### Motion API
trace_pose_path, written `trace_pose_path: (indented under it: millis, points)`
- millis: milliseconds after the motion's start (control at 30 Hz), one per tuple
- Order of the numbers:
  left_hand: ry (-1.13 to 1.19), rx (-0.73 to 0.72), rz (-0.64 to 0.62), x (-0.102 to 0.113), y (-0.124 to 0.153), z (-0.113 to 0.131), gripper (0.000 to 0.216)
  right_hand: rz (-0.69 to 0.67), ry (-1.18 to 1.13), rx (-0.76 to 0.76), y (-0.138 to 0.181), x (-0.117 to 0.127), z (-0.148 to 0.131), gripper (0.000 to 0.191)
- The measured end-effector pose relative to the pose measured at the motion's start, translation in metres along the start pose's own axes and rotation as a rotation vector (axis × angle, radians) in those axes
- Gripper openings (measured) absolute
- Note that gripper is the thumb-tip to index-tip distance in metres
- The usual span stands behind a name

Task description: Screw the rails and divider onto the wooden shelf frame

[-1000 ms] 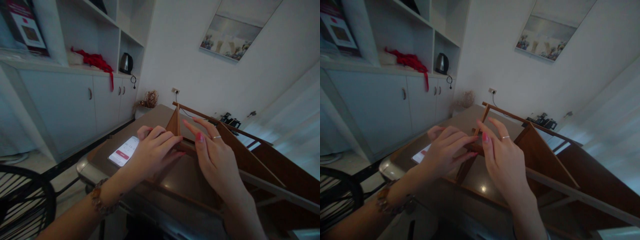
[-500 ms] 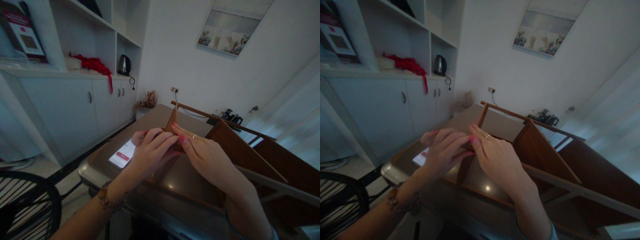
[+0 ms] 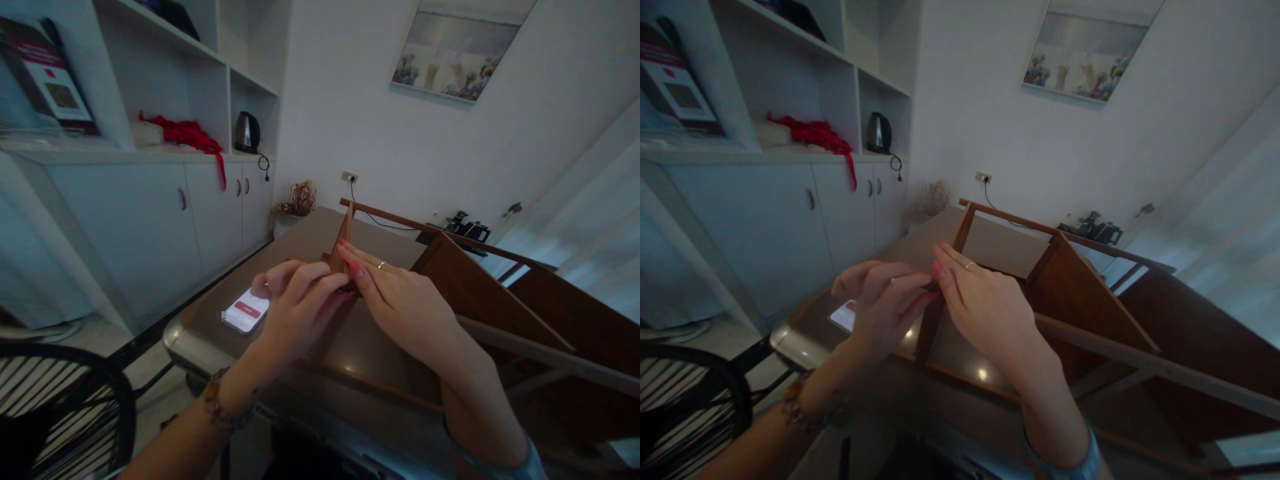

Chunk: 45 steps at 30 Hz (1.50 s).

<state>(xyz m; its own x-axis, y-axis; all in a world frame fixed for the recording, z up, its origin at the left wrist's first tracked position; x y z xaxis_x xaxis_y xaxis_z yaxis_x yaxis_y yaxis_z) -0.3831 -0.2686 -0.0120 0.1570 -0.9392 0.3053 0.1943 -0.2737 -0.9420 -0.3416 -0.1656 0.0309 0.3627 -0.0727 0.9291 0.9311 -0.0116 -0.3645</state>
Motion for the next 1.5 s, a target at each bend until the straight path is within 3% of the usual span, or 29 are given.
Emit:
trace_pose_path:
  millis: [133,433,700,1000,1500]
  points:
    - [0.017,-0.003,0.074,0.005,0.004,-0.001,0.021,0.007,0.006,-0.028,0.0,0.0,0.002,0.043]
    - [-0.002,-0.041,0.092,0.002,0.009,0.0,0.02,-0.03,0.08,-0.045,0.001,0.001,-0.002,0.043]
    - [-0.128,-0.131,-0.067,-0.001,-0.004,0.004,0.014,-0.048,0.089,-0.066,0.0,0.001,-0.001,0.042]
    - [-0.276,-0.443,-0.195,0.003,-0.021,0.02,0.012,-0.044,0.133,-0.071,0.0,0.002,-0.002,0.041]
    - [-0.312,-0.44,-0.194,-0.001,-0.023,0.02,0.004,-0.007,0.132,-0.046,0.001,0.005,-0.005,0.04]
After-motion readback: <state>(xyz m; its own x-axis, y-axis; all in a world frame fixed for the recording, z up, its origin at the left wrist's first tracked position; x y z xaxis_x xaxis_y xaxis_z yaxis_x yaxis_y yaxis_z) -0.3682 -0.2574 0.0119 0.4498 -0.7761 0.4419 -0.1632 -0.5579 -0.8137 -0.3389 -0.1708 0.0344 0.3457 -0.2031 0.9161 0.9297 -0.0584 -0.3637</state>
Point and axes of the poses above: each hand's wrist, its own y-axis away from the middle knuckle, its own x-axis out of the back of the hand, z = x × y, the point moved 9 cm from there along -y, towards the middle knuckle, and after that the axes turned 5 degrees about -z, right-handed, at the moved point
